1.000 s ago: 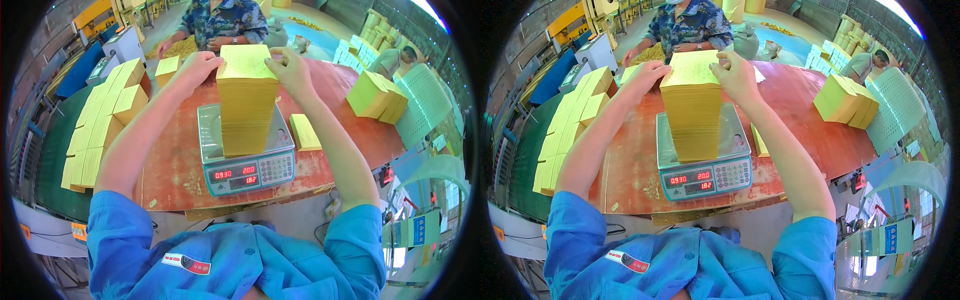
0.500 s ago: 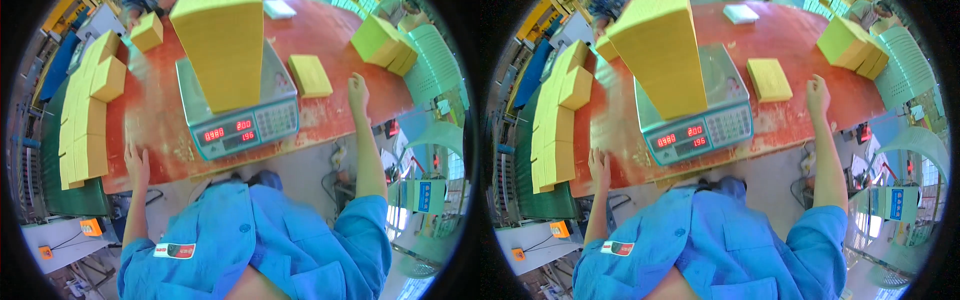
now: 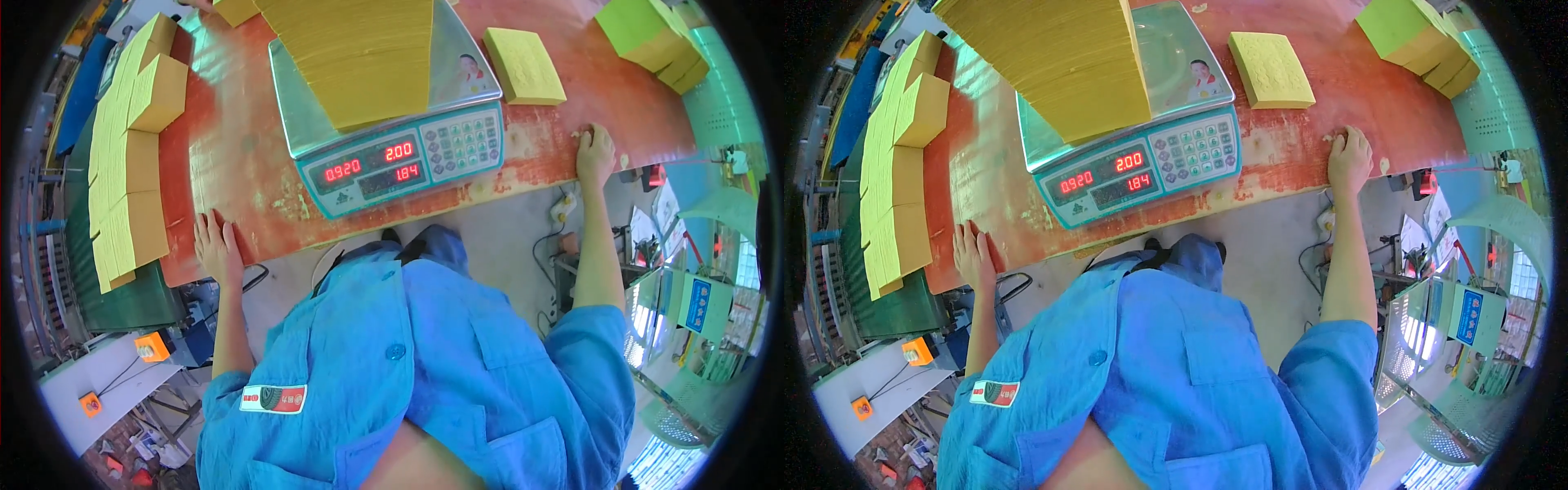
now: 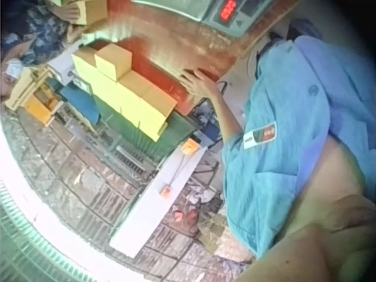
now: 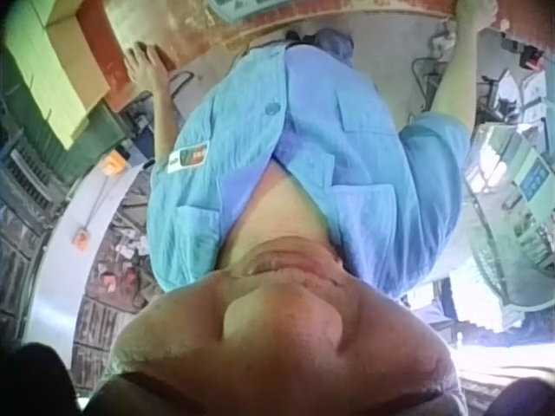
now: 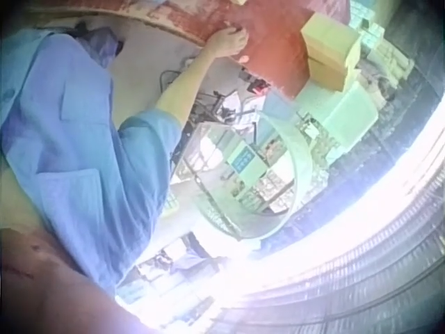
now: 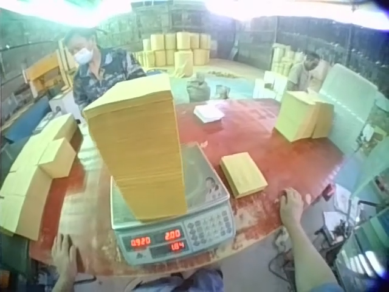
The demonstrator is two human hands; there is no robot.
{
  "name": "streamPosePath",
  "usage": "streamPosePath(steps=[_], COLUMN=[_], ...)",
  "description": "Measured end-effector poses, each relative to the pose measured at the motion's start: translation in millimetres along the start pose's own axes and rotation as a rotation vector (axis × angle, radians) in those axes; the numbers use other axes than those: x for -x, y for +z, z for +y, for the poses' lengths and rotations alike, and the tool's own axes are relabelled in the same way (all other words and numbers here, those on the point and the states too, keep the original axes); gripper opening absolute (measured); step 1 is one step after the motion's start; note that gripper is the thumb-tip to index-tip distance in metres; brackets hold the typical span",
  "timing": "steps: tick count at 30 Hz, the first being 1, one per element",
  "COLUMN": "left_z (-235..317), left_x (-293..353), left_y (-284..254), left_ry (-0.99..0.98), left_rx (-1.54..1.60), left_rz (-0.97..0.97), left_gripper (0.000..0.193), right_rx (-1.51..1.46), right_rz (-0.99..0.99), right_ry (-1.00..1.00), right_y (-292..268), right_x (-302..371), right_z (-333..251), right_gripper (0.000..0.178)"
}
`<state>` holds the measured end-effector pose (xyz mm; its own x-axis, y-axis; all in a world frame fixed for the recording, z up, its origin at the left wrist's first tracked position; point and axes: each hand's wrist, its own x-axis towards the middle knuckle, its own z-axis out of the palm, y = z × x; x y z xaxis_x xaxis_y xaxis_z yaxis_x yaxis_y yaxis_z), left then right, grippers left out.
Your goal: Weighing and sorting stacks of yellow paper in a production facility.
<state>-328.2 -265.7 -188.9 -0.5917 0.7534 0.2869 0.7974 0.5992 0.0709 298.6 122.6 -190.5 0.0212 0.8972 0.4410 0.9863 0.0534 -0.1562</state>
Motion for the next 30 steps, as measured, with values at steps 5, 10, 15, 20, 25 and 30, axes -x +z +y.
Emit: streamPosePath(steps=[5, 10, 15, 20, 25, 30], left_z=[-10, 6, 93, 203, 276, 283], left_x=[2, -12, -74, -144, -211, -236], left_y=[9, -4, -107, -243, -277, -264], left_ry=[-0.018, -0.030, -0.049, 0.727, 0.852, 0.702], left_rx=[-0.001, 0.004, 0.923, 0.985, 0.952, 0.917], left_rz=[-0.013, -0.016, 0.097, 0.224, 0.065, -0.191], left_gripper=[0.052, 0.050, 0.031, 0.022, 0.024, 0.020], right_rx=[-0.002, -0.042, -0.107, -0.075, -0.114, -0.128], right_rz=[0.025, 0.071, 0.056, 0.076, 0.081, 0.067], right_ry=[0.003, -0.003, -0.006, 0.010, 0.061, 0.079], right_y=[5, 3, -5, -11, -16, -16], right_x=[1, 1, 1, 3, 7, 6], right_z=[2, 4, -3, -11, -10, -11], right_gripper=[0.033, 0.031, 0.026, 0.030, 0.030, 0.030])
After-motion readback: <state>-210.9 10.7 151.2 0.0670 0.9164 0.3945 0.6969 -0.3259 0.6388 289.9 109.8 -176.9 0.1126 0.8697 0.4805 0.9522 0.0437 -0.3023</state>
